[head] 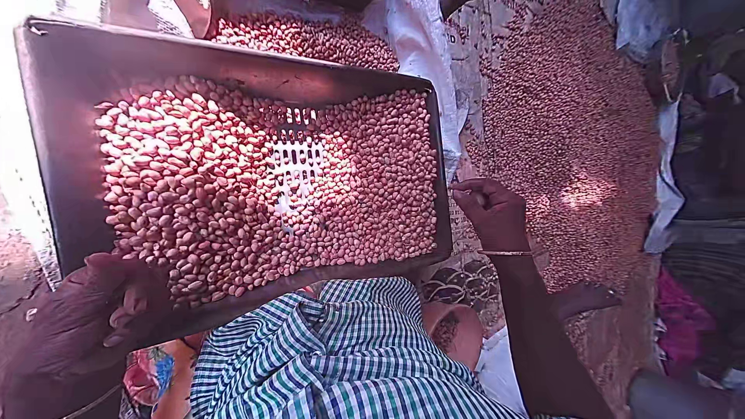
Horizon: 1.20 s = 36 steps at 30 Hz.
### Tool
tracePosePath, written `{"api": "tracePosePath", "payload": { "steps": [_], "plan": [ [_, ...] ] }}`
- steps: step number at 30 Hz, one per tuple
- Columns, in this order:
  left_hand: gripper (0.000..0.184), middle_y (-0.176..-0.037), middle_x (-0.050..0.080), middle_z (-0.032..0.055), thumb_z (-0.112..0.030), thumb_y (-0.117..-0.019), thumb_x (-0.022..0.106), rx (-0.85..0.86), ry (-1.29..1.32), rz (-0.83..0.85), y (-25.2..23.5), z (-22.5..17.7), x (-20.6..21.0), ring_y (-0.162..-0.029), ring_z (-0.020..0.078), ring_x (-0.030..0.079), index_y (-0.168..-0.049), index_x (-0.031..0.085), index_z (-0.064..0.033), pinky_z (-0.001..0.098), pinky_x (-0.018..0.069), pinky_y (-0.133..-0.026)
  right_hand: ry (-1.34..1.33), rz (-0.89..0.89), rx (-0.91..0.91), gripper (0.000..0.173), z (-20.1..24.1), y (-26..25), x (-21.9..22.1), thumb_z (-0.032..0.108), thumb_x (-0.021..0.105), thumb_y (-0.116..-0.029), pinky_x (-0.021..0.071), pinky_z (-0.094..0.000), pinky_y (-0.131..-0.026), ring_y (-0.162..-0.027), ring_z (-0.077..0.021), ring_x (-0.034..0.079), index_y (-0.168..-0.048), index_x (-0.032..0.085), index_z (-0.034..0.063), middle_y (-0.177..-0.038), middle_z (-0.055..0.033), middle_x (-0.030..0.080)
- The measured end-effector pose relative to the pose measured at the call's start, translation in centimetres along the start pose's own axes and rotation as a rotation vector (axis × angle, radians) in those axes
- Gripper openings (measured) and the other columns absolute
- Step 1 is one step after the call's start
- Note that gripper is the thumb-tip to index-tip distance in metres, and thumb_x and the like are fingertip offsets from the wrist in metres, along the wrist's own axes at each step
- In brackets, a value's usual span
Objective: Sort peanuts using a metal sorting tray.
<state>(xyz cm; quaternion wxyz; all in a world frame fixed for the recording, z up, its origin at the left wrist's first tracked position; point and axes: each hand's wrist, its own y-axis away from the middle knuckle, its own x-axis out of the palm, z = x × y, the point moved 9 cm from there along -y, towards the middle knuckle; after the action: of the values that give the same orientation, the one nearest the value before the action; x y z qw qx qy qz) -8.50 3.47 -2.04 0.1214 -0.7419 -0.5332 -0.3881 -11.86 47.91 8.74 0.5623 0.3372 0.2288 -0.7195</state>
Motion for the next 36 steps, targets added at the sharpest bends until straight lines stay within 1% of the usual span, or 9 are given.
{"api": "tracePosePath", "payload": {
  "steps": [8,14,16,20,24,27,30,31,36],
  "plan": [
    [0.047,-0.052,0.052,-0.0131,-0.041,-0.1056,0.049,0.130,-0.049,-0.094,0.4,-1.2,-0.6,-0.040,-0.0061,0.046,-0.069,0.067,-0.0183,0.0097,0.0367,-0.037,-0.034,0.479,-0.035,0.009,0.9,0.1,7.7,0.015,0.063,-0.1011,0.0321,-0.0178,-0.047,-0.048,-0.0009,0.035,-0.103,0.066,0.0066,-0.059,0.0057,0.041],
    [0.050,-0.056,0.056,-0.0148,-0.048,-0.1063,0.042,0.422,-0.172,-0.210,1.2,-3.3,-0.6,-0.042,-0.0062,0.048,-0.070,0.065,-0.0219,0.0100,0.0385,-0.040,-0.119,0.116,-0.160,0.012,5.2,-3.9,3.7,0.017,0.056,-0.1045,0.0344,-0.0083,-0.055,-0.057,0.0104,0.040,-0.099,0.059,0.0060,-0.071,0.0112,0.048],
    [0.045,-0.062,0.061,-0.0140,-0.048,-0.1052,0.045,0.643,-0.256,-0.289,2.7,-4.6,-0.5,-0.047,-0.0042,0.052,-0.076,0.067,-0.0224,0.0120,0.0433,-0.044,-0.080,0.407,-0.245,0.013,7.0,-3.1,7.8,0.015,0.050,-0.1066,0.0372,-0.0123,-0.056,-0.059,0.0045,0.043,-0.104,0.057,0.0045,-0.075,0.0046,0.049],
    [0.039,-0.063,0.064,-0.0148,-0.046,-0.1039,0.051,1.003,-0.415,-0.573,7.3,-6.9,-0.5,-0.050,-0.0036,0.056,-0.075,0.069,-0.0255,0.0131,0.0473,-0.047,0.266,1.241,-0.299,0.028,11.1,2.2,18.6,0.002,0.042,-0.1070,0.0508,-0.0409,-0.093,-0.099,-0.0286,0.065,-0.123,0.061,-0.0114,-0.115,-0.0254,0.064],
    [0.047,-0.059,0.063,-0.0112,-0.045,-0.1050,0.046,0.944,0.015,-0.512,6.5,-5.3,-2.9,-0.048,-0.0036,0.056,-0.072,0.069,-0.0201,0.0120,0.0464,-0.047,0.560,1.558,-0.431,0.030,15.6,3.9,23.8,0.006,0.042,-0.1096,0.0519,-0.0405,-0.090,-0.092,-0.0253,0.068,-0.123,0.062,-0.0108,-0.109,-0.0237,0.069],
    [0.056,-0.055,0.060,-0.0078,-0.044,-0.1073,0.041,0.924,0.410,-0.420,5.7,-4.4,-4.2,-0.046,-0.0005,0.057,-0.067,0.067,-0.0153,0.0140,0.0461,-0.045,0.346,1.381,-0.634,0.024,24.4,2.1,27.8,0.009,0.051,-0.1072,0.0538,-0.0285,-0.082,-0.084,-0.0115,0.066,-0.118,0.066,-0.0073,-0.102,-0.0158,0.069],
    [0.063,-0.052,0.058,-0.0060,-0.046,-0.1085,0.035,0.921,0.546,-0.357,5.2,-4.1,-4.7,-0.044,0.0014,0.056,-0.064,0.065,-0.0128,0.0149,0.0451,-0.043,-0.054,0.990,-0.905,0.047,36.5,-1.1,28.3,0.013,0.051,-0.1068,0.0479,-0.0307,-0.104,-0.125,-0.0197,0.059,-0.150,0.043,-0.0022,-0.151,-0.0219,0.048],
    [0.065,-0.052,0.057,-0.0057,-0.047,-0.1088,0.033,0.918,0.560,-0.347,5.2,-3.8,-4.6,-0.043,0.0016,0.055,-0.064,0.064,-0.0126,0.0149,0.0446,-0.043,-0.119,0.863,-0.945,0.046,38.7,-2.0,27.9,0.012,0.047,-0.1077,0.0456,-0.0313,-0.107,-0.129,-0.0217,0.058,-0.150,0.042,-0.0036,-0.153,-0.0232,0.046],
    [0.068,-0.049,0.048,-0.0086,-0.052,-0.1091,0.026,0.922,0.602,-0.286,5.2,-3.3,-4.7,-0.039,-0.0007,0.046,-0.062,0.057,-0.0148,0.0132,0.0374,-0.039,-0.481,1.078,-0.922,0.018,32.0,5.8,29.5,0.000,0.047,-0.1032,0.0557,-0.0217,-0.088,-0.094,-0.0054,0.068,-0.115,0.057,-0.0092,-0.105,-0.0115,0.067]
  ]
}}
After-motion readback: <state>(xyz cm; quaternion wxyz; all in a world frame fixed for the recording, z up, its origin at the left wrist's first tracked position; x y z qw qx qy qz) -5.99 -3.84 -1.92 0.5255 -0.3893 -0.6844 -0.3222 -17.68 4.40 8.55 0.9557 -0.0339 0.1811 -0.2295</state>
